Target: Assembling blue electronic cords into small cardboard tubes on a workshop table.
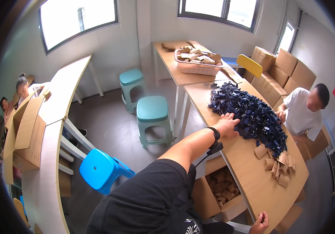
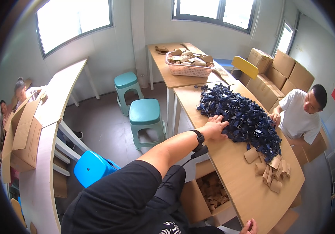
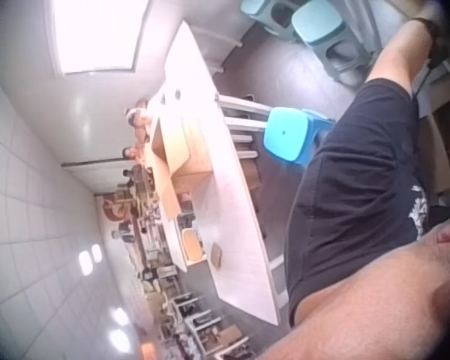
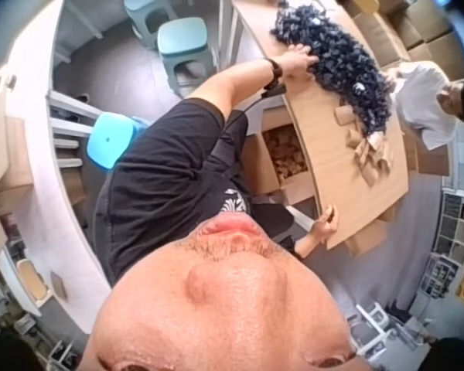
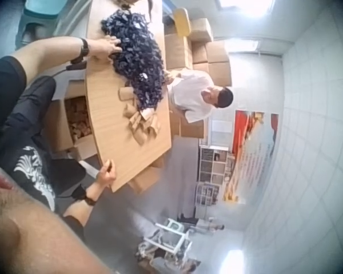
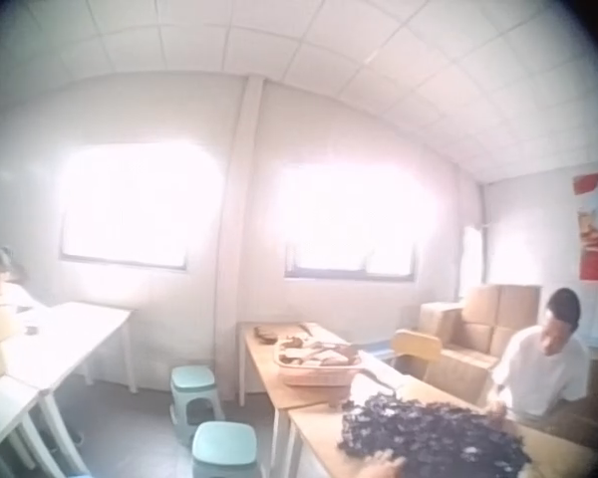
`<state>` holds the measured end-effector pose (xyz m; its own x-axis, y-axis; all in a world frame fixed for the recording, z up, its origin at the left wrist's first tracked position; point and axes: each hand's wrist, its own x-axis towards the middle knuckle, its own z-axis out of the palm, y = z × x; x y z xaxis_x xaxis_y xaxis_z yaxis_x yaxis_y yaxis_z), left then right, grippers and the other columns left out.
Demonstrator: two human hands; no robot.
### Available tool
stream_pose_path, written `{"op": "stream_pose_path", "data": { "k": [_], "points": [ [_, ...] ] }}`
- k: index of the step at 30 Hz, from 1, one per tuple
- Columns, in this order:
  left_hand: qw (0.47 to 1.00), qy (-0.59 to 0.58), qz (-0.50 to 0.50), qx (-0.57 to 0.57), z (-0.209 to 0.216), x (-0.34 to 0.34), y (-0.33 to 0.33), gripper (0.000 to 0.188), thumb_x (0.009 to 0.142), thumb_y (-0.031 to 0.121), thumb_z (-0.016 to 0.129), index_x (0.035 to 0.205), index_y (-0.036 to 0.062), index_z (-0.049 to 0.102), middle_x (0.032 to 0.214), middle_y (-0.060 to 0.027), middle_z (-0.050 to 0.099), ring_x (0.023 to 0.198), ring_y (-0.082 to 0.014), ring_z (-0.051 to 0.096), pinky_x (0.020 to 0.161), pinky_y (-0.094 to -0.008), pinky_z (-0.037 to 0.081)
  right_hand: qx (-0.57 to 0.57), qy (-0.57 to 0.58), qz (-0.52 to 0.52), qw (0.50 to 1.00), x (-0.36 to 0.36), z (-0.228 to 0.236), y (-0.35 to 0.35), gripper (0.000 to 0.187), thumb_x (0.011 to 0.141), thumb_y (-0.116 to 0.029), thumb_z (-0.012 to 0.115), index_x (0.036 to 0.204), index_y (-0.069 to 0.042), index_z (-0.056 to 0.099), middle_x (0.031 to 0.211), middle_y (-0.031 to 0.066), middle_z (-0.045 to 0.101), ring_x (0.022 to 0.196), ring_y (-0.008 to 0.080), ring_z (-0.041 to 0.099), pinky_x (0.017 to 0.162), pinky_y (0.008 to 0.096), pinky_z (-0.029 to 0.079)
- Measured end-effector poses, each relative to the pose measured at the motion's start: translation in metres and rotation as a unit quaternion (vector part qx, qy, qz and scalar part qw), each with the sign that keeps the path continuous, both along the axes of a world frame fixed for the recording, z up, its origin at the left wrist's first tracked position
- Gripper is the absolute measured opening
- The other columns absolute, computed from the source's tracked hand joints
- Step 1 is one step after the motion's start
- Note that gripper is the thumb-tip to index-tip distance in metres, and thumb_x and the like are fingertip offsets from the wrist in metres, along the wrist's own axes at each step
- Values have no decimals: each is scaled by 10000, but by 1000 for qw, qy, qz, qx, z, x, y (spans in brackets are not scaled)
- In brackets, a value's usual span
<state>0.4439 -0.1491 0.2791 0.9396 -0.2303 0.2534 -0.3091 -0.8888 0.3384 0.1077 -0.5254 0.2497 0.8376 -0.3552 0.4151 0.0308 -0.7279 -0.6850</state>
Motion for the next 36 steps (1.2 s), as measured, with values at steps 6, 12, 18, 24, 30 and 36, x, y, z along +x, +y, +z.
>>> {"op": "stream_pose_path", "data": {
  "k": [6,12,18,24,30,36],
  "points": [
    [996,-31,86,10,1,18,5,761,739,502,699,1389,239,402,1505,-185,212,1386,-383,172,1100,-536,131,-50,-28,27,998,5,-23,-17,282,892,-184,614,1039,55,649,866,174,678,760,245,648,680,321,527],
    [986,76,150,-6,24,23,13,812,751,514,700,1430,266,331,1514,-151,209,1401,-388,150,1093,-560,179,-17,-27,-3,999,6,-29,-13,177,879,-84,583,999,33,640,856,69,626,729,122,566,634,254,465],
    [991,-39,91,89,18,26,15,319,761,301,674,1059,193,642,1094,-51,581,1097,-249,525,899,-469,389,-38,-49,0,998,7,-7,8,148,820,-40,576,922,44,643,786,92,589,654,181,549,540,272,435],
    [992,-101,46,55,13,38,18,284,747,254,670,1026,205,688,1085,-32,592,1095,-235,529,884,-443,394,-48,-53,8,997,8,-7,9,151,816,-50,587,926,37,644,802,101,598,672,186,557,546,273,444],
    [997,-68,-20,34,18,29,2,556,702,326,727,1225,202,585,1205,-52,518,1177,-240,450,955,-439,324,-64,-42,6,997,5,-5,10,152,829,-51,588,944,27,649,849,84,607,690,162,555,587,254,449],
    [996,-91,-6,18,8,29,-22,707,674,331,759,1312,215,476,1217,-67,490,1191,-258,431,954,-443,311,-63,-48,4,997,5,-4,13,147,807,-33,600,934,17,653,839,84,609,696,161,569,593,254,464]
  ]
}}
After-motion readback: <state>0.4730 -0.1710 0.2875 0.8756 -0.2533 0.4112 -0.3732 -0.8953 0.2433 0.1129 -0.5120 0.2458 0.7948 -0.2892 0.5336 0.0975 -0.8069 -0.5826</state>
